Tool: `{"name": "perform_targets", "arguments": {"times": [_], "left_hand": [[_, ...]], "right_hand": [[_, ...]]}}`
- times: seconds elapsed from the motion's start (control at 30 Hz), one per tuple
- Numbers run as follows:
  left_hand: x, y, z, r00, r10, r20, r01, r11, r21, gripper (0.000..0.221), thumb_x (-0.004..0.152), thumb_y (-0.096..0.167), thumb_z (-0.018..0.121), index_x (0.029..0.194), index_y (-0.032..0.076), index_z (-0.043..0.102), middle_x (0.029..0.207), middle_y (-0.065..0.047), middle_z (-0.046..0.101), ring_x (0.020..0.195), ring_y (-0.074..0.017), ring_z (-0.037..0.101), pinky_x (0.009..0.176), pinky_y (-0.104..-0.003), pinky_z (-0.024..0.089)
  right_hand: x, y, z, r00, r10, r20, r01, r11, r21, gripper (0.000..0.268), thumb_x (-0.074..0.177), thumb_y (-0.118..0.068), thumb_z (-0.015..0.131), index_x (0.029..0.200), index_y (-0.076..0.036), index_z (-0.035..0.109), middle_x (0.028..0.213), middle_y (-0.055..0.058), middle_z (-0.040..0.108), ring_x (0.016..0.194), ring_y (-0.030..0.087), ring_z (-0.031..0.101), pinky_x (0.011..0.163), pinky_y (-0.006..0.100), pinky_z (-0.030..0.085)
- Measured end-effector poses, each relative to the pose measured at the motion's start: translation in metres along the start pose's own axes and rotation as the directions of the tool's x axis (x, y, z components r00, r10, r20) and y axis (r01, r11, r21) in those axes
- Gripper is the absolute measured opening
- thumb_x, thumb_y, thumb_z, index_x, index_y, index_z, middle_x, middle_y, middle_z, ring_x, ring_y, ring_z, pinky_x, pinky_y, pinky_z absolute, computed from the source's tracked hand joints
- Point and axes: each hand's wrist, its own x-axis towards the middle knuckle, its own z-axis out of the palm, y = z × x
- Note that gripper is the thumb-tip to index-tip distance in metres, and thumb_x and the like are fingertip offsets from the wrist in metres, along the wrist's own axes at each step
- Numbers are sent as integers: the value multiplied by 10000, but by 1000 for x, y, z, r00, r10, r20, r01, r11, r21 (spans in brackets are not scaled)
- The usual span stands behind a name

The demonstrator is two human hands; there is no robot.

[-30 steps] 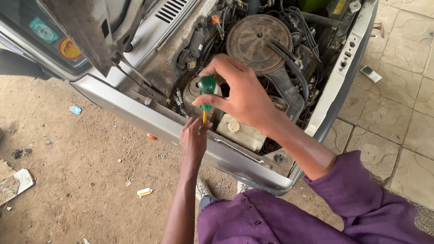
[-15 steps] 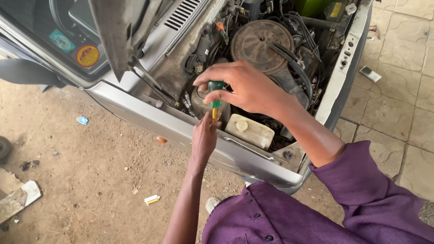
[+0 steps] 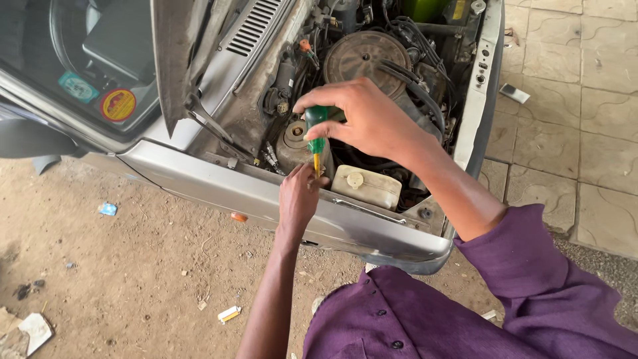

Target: The person works on a car engine under the hood, using a screwdriver to adjust or tighten components near the fluid reservoirs.

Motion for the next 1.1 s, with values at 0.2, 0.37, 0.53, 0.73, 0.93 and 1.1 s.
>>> {"name": "perform_targets", "arguments": {"times": [0.2, 0.37, 0.53, 0.73, 0.93, 1.1], "left_hand": [[6, -10, 4, 998, 26, 49, -26, 1000, 10, 95, 924, 119, 672, 962, 75, 746, 888, -123, 742, 815, -349, 707, 700, -464, 531], [8, -14, 9, 996, 10, 89, -9, 1000, -14, 151, 965, 156, 636, 1069, 116, 738, 923, -98, 760, 789, -324, 736, 681, -455, 543], [2, 2, -7, 995, -48, 84, 47, 999, 12, 205, 910, 216, 721, 1080, 104, 747, 892, -142, 733, 791, -369, 699, 679, -483, 520], [2, 2, -6, 994, -69, 80, 66, 997, 33, 128, 905, 178, 719, 983, 97, 778, 939, -146, 735, 834, -379, 691, 736, -494, 518], [2, -15, 16, 995, -57, 79, 59, 998, -14, 158, 943, 99, 654, 1053, 82, 767, 966, -167, 751, 844, -352, 720, 728, -474, 536], [-4, -17, 15, 1000, 15, -4, -15, 990, -140, 177, 919, 13, 616, 1032, 48, 748, 946, -136, 782, 860, -307, 761, 728, -411, 584]], "right_hand": [[3, -4, 8, 1000, -19, 6, 19, 998, -52, 491, 880, -325, 782, 1285, -67, 682, 1151, 89, 745, 1054, 273, 726, 943, 438, 535], [3, 0, 3, 995, -96, 29, 97, 995, -35, 363, 937, -133, 704, 1297, -84, 712, 1221, 103, 746, 1110, 304, 711, 940, 444, 560], [4, -9, 5, 996, 92, 9, -91, 992, -85, 321, 889, -193, 768, 1182, -66, 731, 1094, 77, 772, 974, 258, 750, 851, 428, 573], [3, -2, 13, 999, 53, 6, -52, 987, -151, 530, 783, -439, 842, 1097, -25, 738, 958, 89, 751, 742, 243, 731, 649, 376, 577], [0, 2, 16, 991, -132, 27, 134, 961, -243, 481, 890, -480, 788, 1081, -41, 742, 958, 101, 739, 762, 211, 722, 634, 343, 602], [-9, 3, -4, 979, -180, 94, 149, 950, 274, 388, 1009, -357, 597, 1278, -82, 650, 1246, 82, 683, 909, 138, 745, 873, 365, 540]]}}
